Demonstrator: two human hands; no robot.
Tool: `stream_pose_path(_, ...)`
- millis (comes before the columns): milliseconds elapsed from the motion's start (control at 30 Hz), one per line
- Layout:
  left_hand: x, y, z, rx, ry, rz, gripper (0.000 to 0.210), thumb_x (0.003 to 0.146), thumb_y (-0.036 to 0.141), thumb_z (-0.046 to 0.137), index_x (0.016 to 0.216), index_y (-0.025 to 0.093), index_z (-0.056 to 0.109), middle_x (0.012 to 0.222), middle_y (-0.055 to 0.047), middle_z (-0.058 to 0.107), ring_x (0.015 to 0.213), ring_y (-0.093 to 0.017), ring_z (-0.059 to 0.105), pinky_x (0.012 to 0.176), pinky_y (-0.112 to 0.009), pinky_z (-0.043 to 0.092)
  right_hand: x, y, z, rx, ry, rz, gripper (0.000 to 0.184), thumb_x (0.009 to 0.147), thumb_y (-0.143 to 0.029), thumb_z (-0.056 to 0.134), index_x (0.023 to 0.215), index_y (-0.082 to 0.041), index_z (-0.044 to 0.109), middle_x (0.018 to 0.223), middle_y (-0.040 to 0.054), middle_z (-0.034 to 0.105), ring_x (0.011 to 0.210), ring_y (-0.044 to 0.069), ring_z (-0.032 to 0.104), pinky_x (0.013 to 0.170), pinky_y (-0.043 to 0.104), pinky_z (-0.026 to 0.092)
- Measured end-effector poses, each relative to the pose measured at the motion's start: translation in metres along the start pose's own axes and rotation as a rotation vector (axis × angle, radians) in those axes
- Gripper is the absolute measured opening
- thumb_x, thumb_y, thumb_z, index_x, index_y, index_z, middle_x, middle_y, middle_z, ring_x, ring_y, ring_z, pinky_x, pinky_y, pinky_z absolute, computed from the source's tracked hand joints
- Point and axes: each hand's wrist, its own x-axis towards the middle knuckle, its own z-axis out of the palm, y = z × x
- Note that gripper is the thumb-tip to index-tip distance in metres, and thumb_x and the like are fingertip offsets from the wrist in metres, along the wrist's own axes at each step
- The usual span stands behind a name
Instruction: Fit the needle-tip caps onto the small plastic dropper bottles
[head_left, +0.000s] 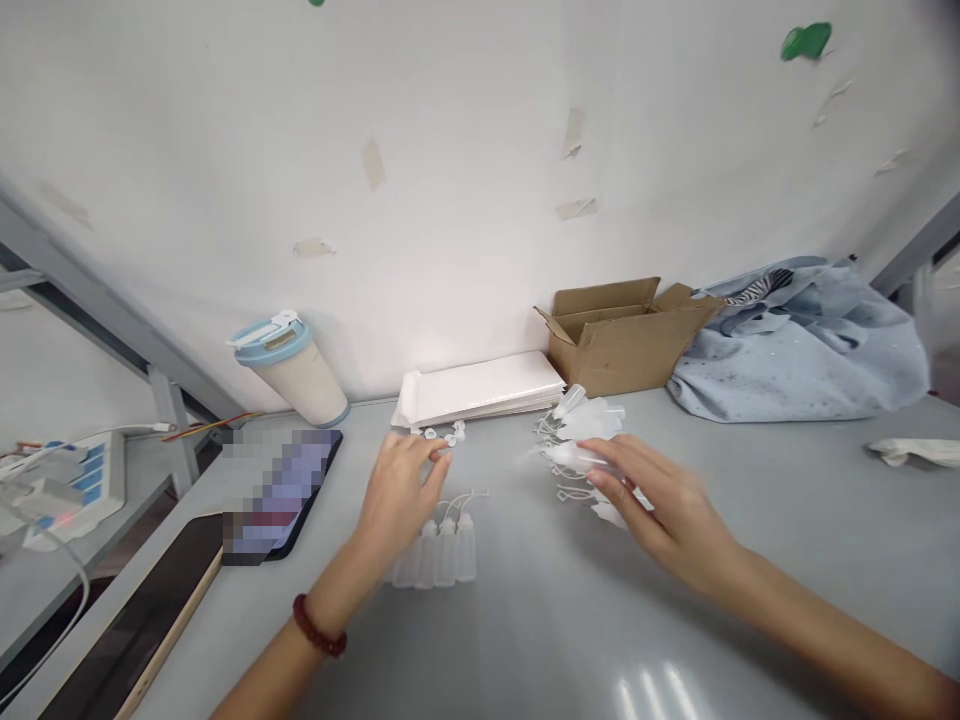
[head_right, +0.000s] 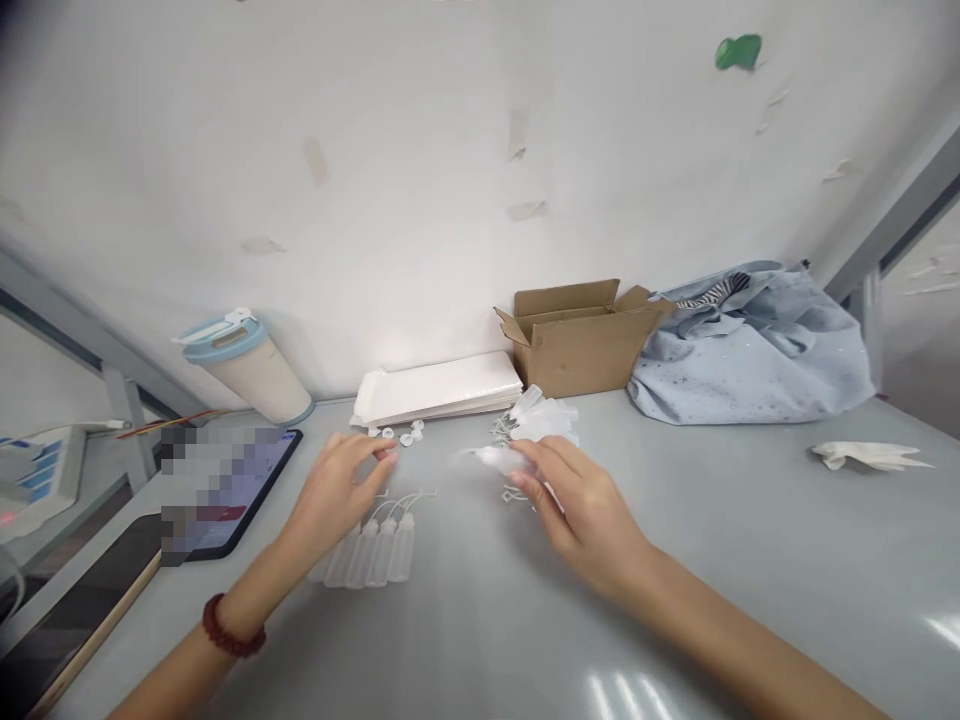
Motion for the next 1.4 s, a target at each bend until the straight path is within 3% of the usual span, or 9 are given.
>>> stream_pose_path(200,0.033,0.002,0.012,0.186,-0.087,-0.029,0.024,0.088,0.026,0.047,0.093,0.015,0.068,0.082,-0.009,0.068,0.092,-0.029,0.055,0.067,-0.034,0.046,0.009,0.026,-0.007,-0.234,0.181,-0.145,0.023,0.091,-0.013,0.049,0.113,-0.013,0.055,0.087,0.0108,0.060,0.076,0.022,0.053,0.065,0.034,0.045)
stream_pose_path(467,0.053,0.014,0.025,0.329,-0.197,-0.044,0.028,0.084,0.022,0.046,0.067,0.013,0.066,0.072,-0.015,0.067,0.075,-0.028,0.063,0.057,-0.031,0.042,0.010,0.035,-0.004,-0.228,0.151,-0.090,0.025,0.094,-0.017,0.045,0.115,-0.018,0.057,0.094,0.0121,0.065,0.082,0.024,0.055,0.070,0.039,0.048)
stream_pose_path(600,0.051,0.019,0.019,0.280,-0.196,-0.032,0.022,0.081,0.019,0.047,0.068,0.015,0.065,0.074,-0.011,0.068,0.075,-0.026,0.064,0.057,-0.029,0.041,0.010,0.041,-0.002,-0.219,0.153,-0.097,0.025,0.093,-0.016,0.046,0.115,-0.018,0.057,0.095,0.0113,0.065,0.084,0.024,0.055,0.071,0.039,0.049)
stream_pose_path(733,0.031,0.023,0.005,0.167,-0.167,-0.027,0.020,0.083,0.028,0.047,0.077,0.019,0.064,0.072,-0.004,0.066,0.071,-0.021,0.062,0.056,-0.027,0.042,0.011,0.045,-0.001,-0.239,0.152,-0.084,0.025,0.092,-0.014,0.047,0.114,-0.019,0.058,0.097,0.0108,0.066,0.086,0.024,0.055,0.074,0.040,0.050)
stream_pose_path(833,0.009,0.017,-0.004,0.091,-0.086,-0.042,0.022,0.085,0.032,0.044,0.079,0.020,0.062,0.069,0.000,0.061,0.065,-0.018,0.059,0.056,-0.026,0.042,0.010,0.049,-0.001,-0.256,0.150,-0.074,0.024,0.092,-0.014,0.047,0.113,-0.018,0.057,0.098,0.0113,0.066,0.088,0.025,0.056,0.076,0.041,0.050)
stream_pose_path(967,-0.016,0.007,-0.019,0.014,0.225,0.067,0.016,0.085,0.032,0.050,0.075,0.021,0.057,0.063,0.002,0.052,0.062,-0.016,0.050,0.054,-0.024,0.037,0.009,0.053,-0.002,-0.287,0.169,-0.034,0.022,0.093,-0.017,0.046,0.111,-0.020,0.057,0.099,0.0109,0.066,0.089,0.026,0.057,0.078,0.043,0.048)
stream_pose_path(1067,-0.022,0.005,-0.028,0.047,0.371,0.105,0.009,0.086,0.028,0.054,0.080,0.021,0.057,0.064,0.002,0.050,0.061,-0.015,0.046,0.055,-0.024,0.036,0.014,0.056,-0.003,-0.288,0.183,0.004,0.019,0.092,-0.020,0.046,0.108,-0.021,0.058,0.096,0.0097,0.067,0.088,0.026,0.058,0.078,0.043,0.048)
stream_pose_path(1233,-0.019,0.001,-0.025,0.096,0.398,0.241,0.006,0.086,0.022,0.055,0.081,0.020,0.056,0.062,0.002,0.050,0.061,-0.014,0.046,0.055,-0.024,0.035,0.037,0.066,-0.003,-0.278,0.084,0.072,0.018,0.089,-0.023,0.049,0.102,-0.020,0.062,0.095,0.0083,0.070,0.090,0.027,0.059,0.075,0.042,0.050)
stream_pose_path(1400,-0.020,-0.002,-0.017,0.109,0.375,0.216,0.008,0.086,0.023,0.055,0.079,0.019,0.056,0.063,0.002,0.051,0.060,-0.014,0.046,0.055,-0.023,0.034,0.060,0.085,-0.005,-0.259,-0.076,0.044,0.019,0.088,-0.024,0.051,0.097,-0.020,0.067,0.094,0.0068,0.072,0.089,0.028,0.061,0.072,0.041,0.051)
